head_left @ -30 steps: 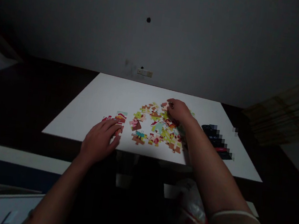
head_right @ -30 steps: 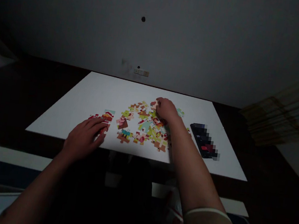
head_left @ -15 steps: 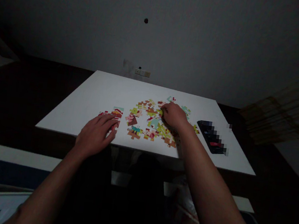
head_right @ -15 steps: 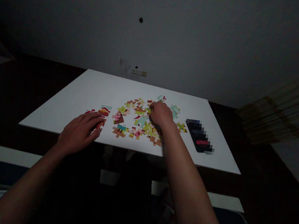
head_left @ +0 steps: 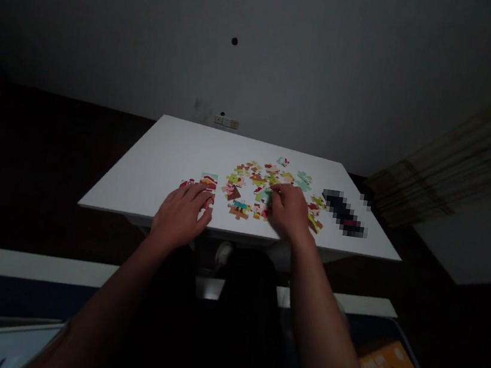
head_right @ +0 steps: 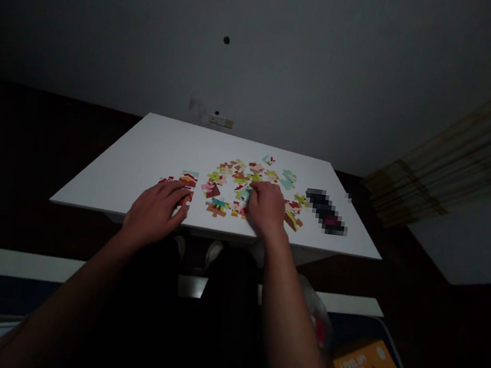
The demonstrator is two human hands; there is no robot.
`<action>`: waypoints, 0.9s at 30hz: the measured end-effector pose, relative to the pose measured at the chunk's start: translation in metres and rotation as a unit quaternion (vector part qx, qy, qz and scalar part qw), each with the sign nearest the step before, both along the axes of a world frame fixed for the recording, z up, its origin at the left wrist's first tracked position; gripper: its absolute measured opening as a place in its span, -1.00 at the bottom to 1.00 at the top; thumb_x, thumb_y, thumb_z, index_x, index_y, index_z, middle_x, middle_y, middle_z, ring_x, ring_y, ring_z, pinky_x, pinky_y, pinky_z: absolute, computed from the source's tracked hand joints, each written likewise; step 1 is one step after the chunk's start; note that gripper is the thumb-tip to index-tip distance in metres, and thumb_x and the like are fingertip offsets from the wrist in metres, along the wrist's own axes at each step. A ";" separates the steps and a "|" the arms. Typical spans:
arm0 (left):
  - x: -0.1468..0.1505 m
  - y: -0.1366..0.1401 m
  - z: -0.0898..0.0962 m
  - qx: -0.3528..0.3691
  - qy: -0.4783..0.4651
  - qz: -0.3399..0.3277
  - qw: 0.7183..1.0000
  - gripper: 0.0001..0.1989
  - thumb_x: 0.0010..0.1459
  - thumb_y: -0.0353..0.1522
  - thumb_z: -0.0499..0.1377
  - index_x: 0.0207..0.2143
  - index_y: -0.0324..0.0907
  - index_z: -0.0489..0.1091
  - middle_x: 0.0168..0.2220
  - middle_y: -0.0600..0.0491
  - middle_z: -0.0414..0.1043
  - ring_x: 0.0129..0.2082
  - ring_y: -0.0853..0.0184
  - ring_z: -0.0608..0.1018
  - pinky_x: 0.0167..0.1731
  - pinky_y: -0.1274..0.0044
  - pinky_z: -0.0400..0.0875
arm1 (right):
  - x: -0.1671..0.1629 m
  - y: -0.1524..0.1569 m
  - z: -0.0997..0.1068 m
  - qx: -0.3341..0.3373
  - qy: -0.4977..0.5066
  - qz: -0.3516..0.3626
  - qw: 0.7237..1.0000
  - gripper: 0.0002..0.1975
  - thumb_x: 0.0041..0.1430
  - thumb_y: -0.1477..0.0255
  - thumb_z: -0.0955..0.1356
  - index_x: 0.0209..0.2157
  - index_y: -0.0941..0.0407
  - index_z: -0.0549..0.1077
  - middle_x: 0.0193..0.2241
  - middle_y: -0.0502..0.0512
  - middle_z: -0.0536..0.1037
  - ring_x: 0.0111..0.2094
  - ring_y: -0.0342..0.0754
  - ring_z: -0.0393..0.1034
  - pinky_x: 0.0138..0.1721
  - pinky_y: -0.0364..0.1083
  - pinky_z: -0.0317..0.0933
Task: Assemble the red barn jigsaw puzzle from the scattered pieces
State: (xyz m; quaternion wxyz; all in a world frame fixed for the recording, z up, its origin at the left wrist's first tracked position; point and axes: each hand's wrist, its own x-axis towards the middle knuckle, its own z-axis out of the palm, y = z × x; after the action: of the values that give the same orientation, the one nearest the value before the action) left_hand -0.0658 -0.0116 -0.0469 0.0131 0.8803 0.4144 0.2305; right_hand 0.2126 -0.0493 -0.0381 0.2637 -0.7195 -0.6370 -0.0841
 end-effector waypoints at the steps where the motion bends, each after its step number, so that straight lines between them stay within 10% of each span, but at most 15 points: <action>1: -0.001 0.000 0.000 -0.001 -0.006 -0.001 1.000 -0.64 0.28 -0.27 -0.03 0.09 -0.12 0.26 0.16 0.02 0.27 0.14 0.16 0.30 0.14 0.23 0.18 | -0.007 -0.008 -0.003 0.015 0.014 0.000 1.000 -0.70 0.19 0.46 0.16 -0.16 0.07 0.47 -0.19 0.16 0.51 -0.10 0.11 0.31 -0.04 0.08 0.17; 27: -0.003 -0.001 -0.006 -0.016 -0.027 0.000 1.000 -0.64 0.25 -0.25 -0.03 0.09 0.02 0.26 0.17 0.10 0.25 0.17 0.16 0.27 0.18 0.22 0.15 | -0.015 -0.021 -0.018 0.014 0.104 0.017 0.994 -0.74 0.15 0.49 0.17 -0.26 0.04 0.45 -0.22 0.10 0.53 -0.12 0.03 0.35 -0.05 0.04 0.21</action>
State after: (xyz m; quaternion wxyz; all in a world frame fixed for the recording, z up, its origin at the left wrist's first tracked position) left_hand -0.0685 -0.0123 -0.0526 0.0386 0.8736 0.4174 0.2474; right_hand 0.1977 -0.0699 -0.0559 0.3396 -0.7099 -0.6169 -0.0132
